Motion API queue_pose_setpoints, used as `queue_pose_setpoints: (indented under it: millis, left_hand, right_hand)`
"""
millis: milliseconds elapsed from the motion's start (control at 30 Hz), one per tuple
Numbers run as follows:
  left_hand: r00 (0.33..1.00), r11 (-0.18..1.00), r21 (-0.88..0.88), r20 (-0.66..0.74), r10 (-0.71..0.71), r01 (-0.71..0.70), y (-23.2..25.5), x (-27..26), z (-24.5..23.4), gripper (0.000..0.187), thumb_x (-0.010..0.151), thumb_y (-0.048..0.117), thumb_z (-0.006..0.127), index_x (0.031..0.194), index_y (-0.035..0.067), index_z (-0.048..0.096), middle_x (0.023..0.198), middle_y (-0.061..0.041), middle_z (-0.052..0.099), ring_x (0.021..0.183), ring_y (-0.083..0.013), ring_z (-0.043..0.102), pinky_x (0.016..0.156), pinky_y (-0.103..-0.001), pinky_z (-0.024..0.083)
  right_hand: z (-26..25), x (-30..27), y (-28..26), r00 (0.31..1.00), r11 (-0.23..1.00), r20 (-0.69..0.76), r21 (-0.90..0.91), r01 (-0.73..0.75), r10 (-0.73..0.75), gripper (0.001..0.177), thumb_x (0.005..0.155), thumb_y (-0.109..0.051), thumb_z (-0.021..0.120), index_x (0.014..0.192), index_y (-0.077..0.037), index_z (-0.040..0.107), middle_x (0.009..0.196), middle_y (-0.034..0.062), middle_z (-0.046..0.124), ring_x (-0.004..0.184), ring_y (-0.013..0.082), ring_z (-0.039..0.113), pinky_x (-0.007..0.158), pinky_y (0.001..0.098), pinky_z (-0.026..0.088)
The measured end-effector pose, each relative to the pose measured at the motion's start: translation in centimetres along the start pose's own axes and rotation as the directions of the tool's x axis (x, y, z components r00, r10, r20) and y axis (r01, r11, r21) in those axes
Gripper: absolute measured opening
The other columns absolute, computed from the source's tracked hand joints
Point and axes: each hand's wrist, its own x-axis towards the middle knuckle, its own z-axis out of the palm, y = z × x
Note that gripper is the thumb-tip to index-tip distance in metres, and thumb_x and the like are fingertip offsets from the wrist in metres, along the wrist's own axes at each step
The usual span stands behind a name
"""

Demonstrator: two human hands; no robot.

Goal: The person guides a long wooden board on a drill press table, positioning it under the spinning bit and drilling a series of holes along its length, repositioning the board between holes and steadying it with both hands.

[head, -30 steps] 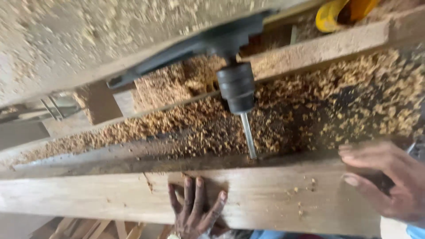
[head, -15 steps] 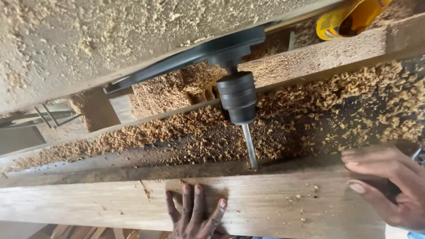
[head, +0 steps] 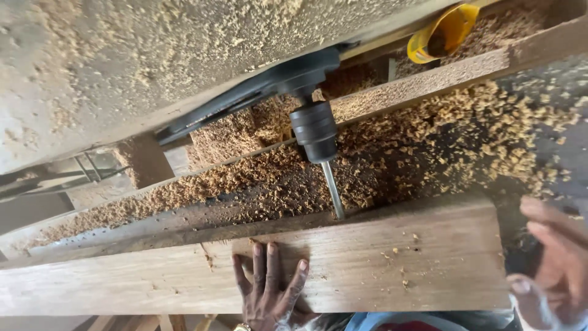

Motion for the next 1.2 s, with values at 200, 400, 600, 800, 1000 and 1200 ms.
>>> queue_pose_setpoints:
  millis: [200,400,600,800,1000,1200]
  left_hand:
    - [1.0,0.993,-0.113,0.013,-0.02,0.021,0.1,1.7,-1.0,0.129,0.055,0.087,0.078,0.158,0.033,0.022,0.157,-0.035,0.023,0.146,-0.0508,0.022,0.111,-0.08,0.001]
    - [0.999,0.992,-0.122,-0.04,-0.022,0.017,0.8,3.6,-2.7,0.141,0.037,0.079,0.089,0.154,0.028,0.03,0.159,-0.03,0.019,0.146,-0.0498,0.018,0.111,-0.08,0.0]
    - [0.999,0.991,-0.134,-0.013,-0.033,0.031,1.1,4.6,-4.3,0.138,0.037,0.063,0.096,0.155,0.024,0.036,0.161,-0.031,0.02,0.149,-0.0516,0.017,0.114,-0.078,0.001]
    - [0.999,0.991,-0.127,-0.011,-0.039,0.037,1.0,4.9,-4.3,0.137,0.036,0.06,0.096,0.155,0.025,0.038,0.163,-0.029,0.023,0.151,-0.0496,0.019,0.117,-0.076,0.003]
    - [0.998,0.985,-0.17,-0.039,-0.041,0.034,0.9,5.1,-4.3,0.137,0.038,0.063,0.096,0.154,0.026,0.036,0.161,-0.029,0.022,0.149,-0.0506,0.018,0.115,-0.077,0.002]
    - [0.999,0.99,-0.139,-0.026,-0.035,0.031,0.6,5.6,-4.4,0.137,0.04,0.065,0.096,0.156,0.027,0.033,0.162,-0.029,0.021,0.15,-0.0507,0.016,0.115,-0.076,0.002]
  right_hand:
    - [1.9,-3.4,-1.4,0.987,0.982,-0.157,0.19,-0.015,0.045,0.063,0.102,-0.048,0.061,0.133,0.006,0.047,0.141,0.0229,0.051,0.139,0.0309,0.052,0.123,0.045,0.042]
    - [2.3,-2.8,-1.7,0.972,0.986,-0.195,-0.125,0.107,-0.13,0.057,0.113,-0.052,0.048,0.129,0.001,0.063,0.138,0.0217,0.06,0.13,0.0291,0.058,0.116,0.037,0.045]
    - [2.5,-1.7,-2.3,0.968,0.982,-0.198,-0.145,0.125,-0.152,0.053,0.112,-0.051,0.051,0.122,-0.002,0.068,0.134,0.0199,0.062,0.127,0.0291,0.06,0.112,0.0363,0.046]
    - [2.6,-1.4,-2.0,0.971,0.987,-0.201,-0.119,0.106,-0.129,0.047,0.112,-0.046,0.055,0.121,-0.003,0.07,0.135,0.019,0.062,0.127,0.0285,0.059,0.113,0.0353,0.046]
    - [3.0,-1.1,-1.5,0.968,0.989,-0.215,-0.099,0.106,-0.125,0.043,0.113,-0.044,0.056,0.121,-0.005,0.071,0.135,0.0158,0.063,0.128,0.0257,0.06,0.113,0.0335,0.047]
    - [3.1,-0.4,-1.2,0.966,0.992,-0.233,-0.087,0.096,-0.114,0.036,0.112,-0.037,0.061,0.115,-0.003,0.071,0.134,0.0148,0.064,0.127,0.0234,0.059,0.111,0.0321,0.048]
